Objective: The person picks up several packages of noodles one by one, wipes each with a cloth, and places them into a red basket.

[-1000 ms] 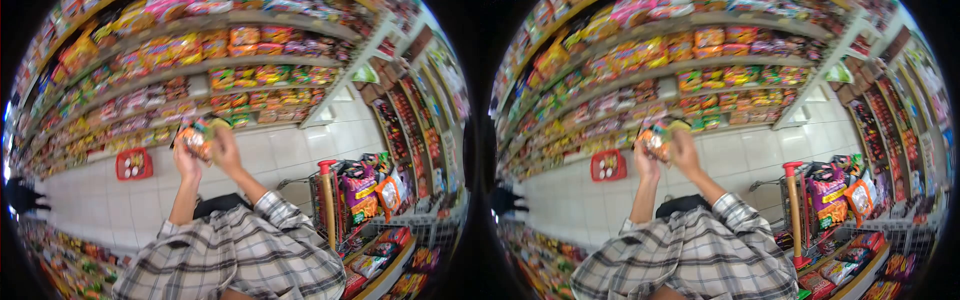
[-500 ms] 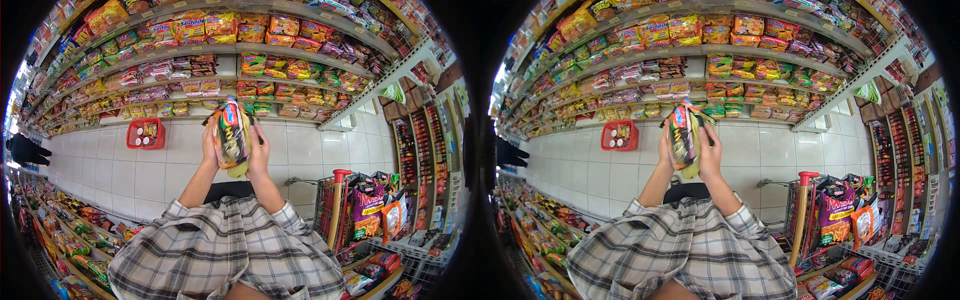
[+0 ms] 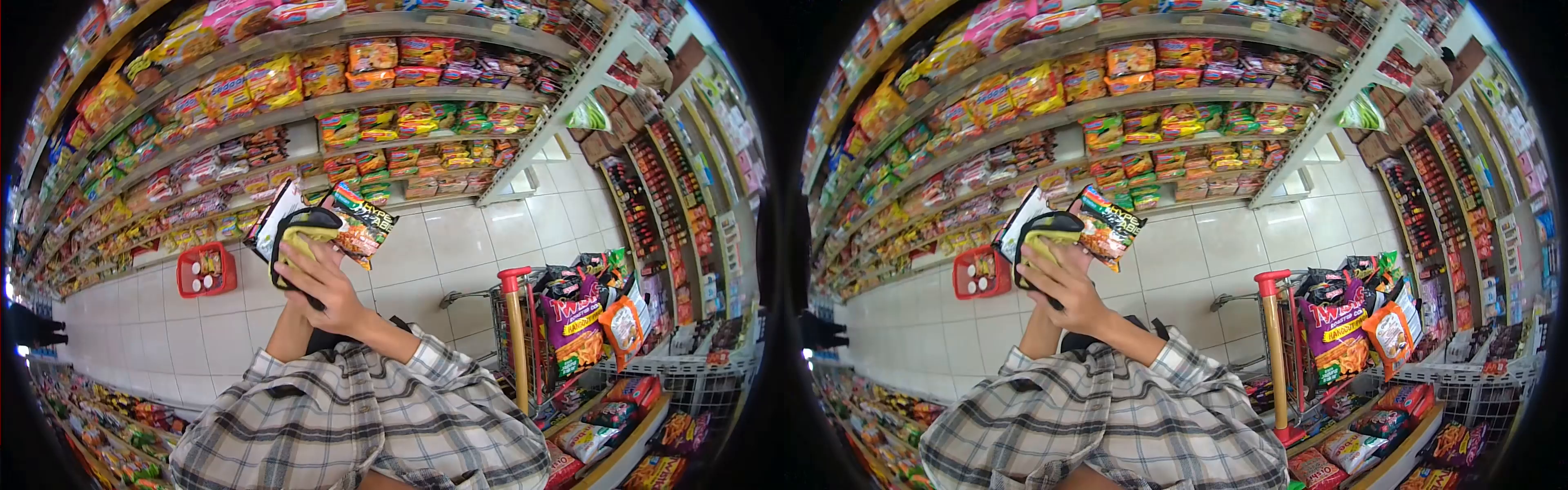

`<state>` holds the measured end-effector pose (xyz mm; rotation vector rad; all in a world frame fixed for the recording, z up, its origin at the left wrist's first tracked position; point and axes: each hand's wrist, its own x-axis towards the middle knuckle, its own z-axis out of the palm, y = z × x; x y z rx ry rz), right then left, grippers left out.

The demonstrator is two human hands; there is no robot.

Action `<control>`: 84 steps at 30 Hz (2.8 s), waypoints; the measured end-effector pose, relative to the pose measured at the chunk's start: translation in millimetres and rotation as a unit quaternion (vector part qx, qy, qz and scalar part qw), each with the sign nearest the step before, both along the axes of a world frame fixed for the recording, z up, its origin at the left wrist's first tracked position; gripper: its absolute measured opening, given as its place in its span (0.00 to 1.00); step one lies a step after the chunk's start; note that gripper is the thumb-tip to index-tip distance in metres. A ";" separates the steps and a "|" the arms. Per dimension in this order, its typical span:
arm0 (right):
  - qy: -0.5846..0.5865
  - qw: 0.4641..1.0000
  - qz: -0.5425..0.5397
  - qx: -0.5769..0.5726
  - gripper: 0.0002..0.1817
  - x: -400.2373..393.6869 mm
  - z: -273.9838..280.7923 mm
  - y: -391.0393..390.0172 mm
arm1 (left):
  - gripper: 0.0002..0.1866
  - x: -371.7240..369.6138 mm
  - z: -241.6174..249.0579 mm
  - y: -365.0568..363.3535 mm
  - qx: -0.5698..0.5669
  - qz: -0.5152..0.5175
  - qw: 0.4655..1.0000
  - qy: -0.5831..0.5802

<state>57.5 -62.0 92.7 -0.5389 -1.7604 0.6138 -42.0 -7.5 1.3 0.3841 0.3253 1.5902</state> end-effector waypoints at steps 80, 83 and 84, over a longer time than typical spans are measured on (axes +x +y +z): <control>-0.579 0.700 -0.417 -0.018 0.19 555.4 3.8 692.8 | 0.22 338.6 -2.7 453.8 -0.227 -0.208 0.951 0.040; -0.489 0.724 -0.486 0.012 0.26 556.1 5.5 673.9 | 0.27 340.6 6.6 452.3 -0.254 -0.222 0.941 0.008; -0.456 0.738 -0.497 0.020 0.28 555.2 3.1 665.3 | 0.28 341.4 11.9 447.0 -0.227 -0.242 0.943 -0.015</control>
